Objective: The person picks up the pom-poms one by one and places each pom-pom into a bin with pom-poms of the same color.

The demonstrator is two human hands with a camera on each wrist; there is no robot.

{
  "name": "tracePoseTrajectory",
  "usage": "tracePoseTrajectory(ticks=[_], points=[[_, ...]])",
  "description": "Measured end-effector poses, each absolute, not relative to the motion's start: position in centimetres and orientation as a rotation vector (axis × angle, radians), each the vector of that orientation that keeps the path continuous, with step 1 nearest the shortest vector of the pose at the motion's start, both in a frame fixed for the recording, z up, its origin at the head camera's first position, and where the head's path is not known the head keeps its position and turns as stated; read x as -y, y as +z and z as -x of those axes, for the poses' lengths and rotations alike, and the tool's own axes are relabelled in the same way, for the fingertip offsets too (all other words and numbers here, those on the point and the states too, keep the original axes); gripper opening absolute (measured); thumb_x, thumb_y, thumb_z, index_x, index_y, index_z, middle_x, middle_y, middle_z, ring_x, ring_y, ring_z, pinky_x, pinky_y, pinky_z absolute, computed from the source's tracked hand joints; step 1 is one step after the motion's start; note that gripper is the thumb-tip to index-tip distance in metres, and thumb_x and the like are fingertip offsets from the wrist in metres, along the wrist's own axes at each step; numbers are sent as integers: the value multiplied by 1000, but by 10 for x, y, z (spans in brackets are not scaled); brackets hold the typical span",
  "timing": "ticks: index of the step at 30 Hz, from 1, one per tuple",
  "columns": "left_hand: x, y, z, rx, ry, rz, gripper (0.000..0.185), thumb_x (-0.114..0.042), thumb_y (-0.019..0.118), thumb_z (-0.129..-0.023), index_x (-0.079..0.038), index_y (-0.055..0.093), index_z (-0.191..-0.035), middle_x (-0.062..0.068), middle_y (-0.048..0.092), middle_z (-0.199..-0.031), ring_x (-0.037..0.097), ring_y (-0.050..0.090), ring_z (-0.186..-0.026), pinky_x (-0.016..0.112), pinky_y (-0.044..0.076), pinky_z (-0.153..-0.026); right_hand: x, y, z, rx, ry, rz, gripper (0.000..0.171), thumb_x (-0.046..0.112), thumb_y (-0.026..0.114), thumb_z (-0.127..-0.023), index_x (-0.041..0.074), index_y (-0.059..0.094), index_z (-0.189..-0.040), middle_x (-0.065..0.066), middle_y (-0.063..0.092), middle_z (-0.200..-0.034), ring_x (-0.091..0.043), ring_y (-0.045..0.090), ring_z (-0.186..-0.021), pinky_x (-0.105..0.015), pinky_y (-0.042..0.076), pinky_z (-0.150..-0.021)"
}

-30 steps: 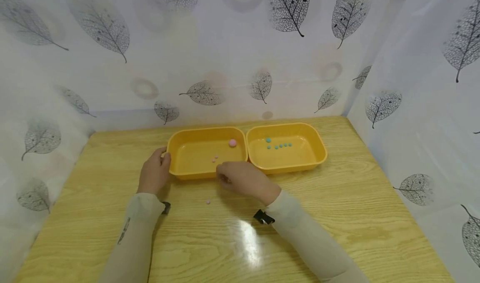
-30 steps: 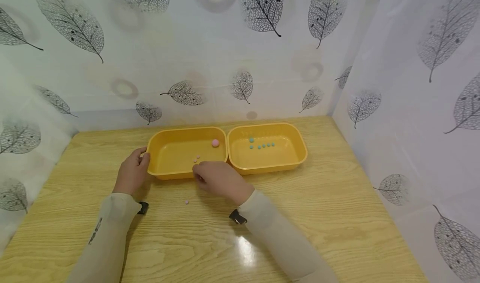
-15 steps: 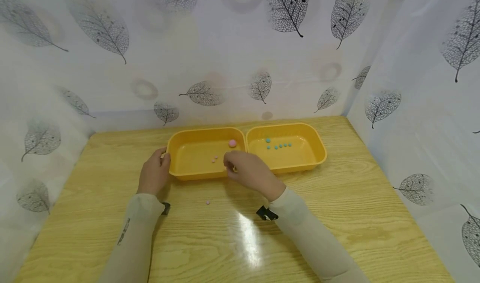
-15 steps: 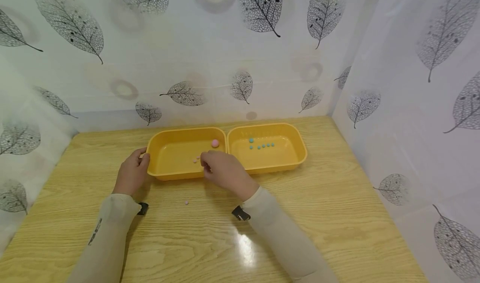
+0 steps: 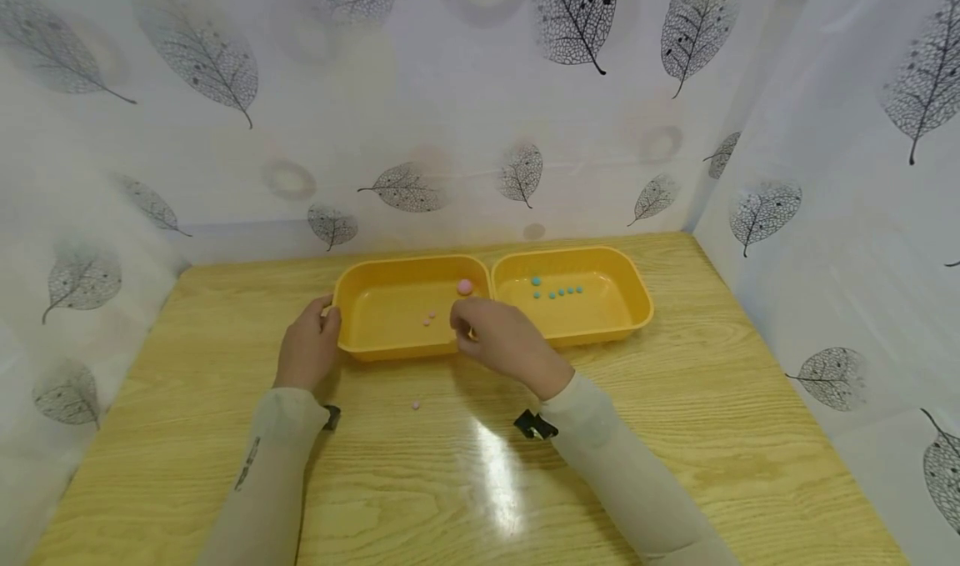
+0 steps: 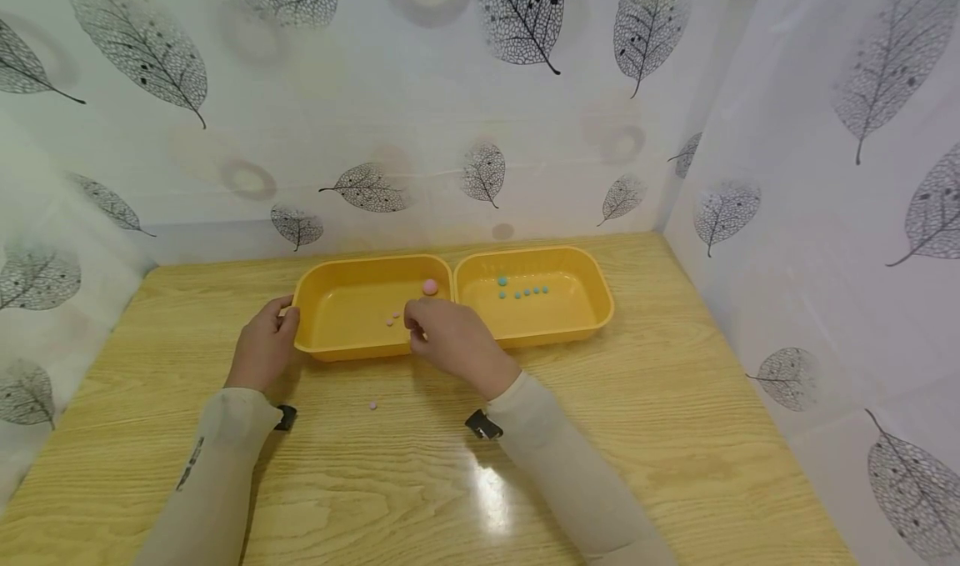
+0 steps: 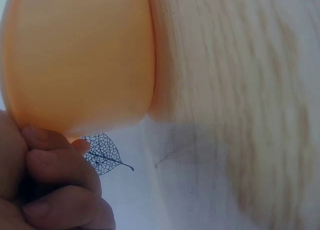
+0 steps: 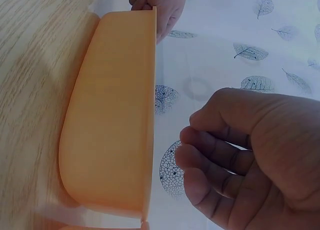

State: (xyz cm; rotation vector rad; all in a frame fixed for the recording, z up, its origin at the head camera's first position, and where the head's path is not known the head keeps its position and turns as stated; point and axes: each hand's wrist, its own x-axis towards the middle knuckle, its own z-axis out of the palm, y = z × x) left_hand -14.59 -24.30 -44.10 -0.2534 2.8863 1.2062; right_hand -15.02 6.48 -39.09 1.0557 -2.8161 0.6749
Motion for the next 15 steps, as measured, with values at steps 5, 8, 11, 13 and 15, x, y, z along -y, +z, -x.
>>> tracePoseTrajectory(ticks=[5, 8, 11, 13, 15], points=[[245, -441, 146, -2906, 1197, 250, 57, -40, 29, -113, -6, 41, -157, 24, 63, -129, 34, 59, -99, 50, 49, -88, -65, -392, 154, 2793, 701, -1047, 8, 6, 67, -94, 14, 66, -96, 4, 68, -91, -9, 59, -77, -28, 51, -71], [246, -442, 145, -2898, 1202, 258, 57, -40, 28, -113, -6, 40, -157, 25, 62, -132, 35, 60, -104, 52, 49, -91, -65, -394, 159, 2789, 717, -1017, 7, 9, 67, -97, 15, 64, -98, 4, 67, -91, -10, 59, -76, -28, 50, -70], [246, -442, 146, -2879, 1219, 264, 58, -42, 28, -112, -7, 39, -158, 25, 61, -135, 38, 60, -112, 56, 47, -97, -66, -395, 166, 2807, 743, -975, 6, 10, 67, -97, 15, 63, -99, 5, 66, -90, -11, 58, -76, -28, 50, -70], [246, -442, 147, -2874, 1220, 263, 59, -43, 29, -112, -8, 39, -158, 25, 61, -136, 38, 60, -115, 57, 46, -99, -65, -395, 172, 2823, 770, -953, 7, 9, 66, -97, 15, 64, -98, 5, 65, -90, -11, 58, -78, -28, 50, -71], [246, -443, 147, -2874, 1223, 263, 58, -43, 29, -112, -9, 40, -158, 24, 61, -135, 38, 60, -113, 57, 47, -99, -63, -393, 179, 2839, 781, -947, 7, 9, 65, -95, 15, 65, -97, 5, 65, -90, -12, 58, -78, -29, 50, -71]])
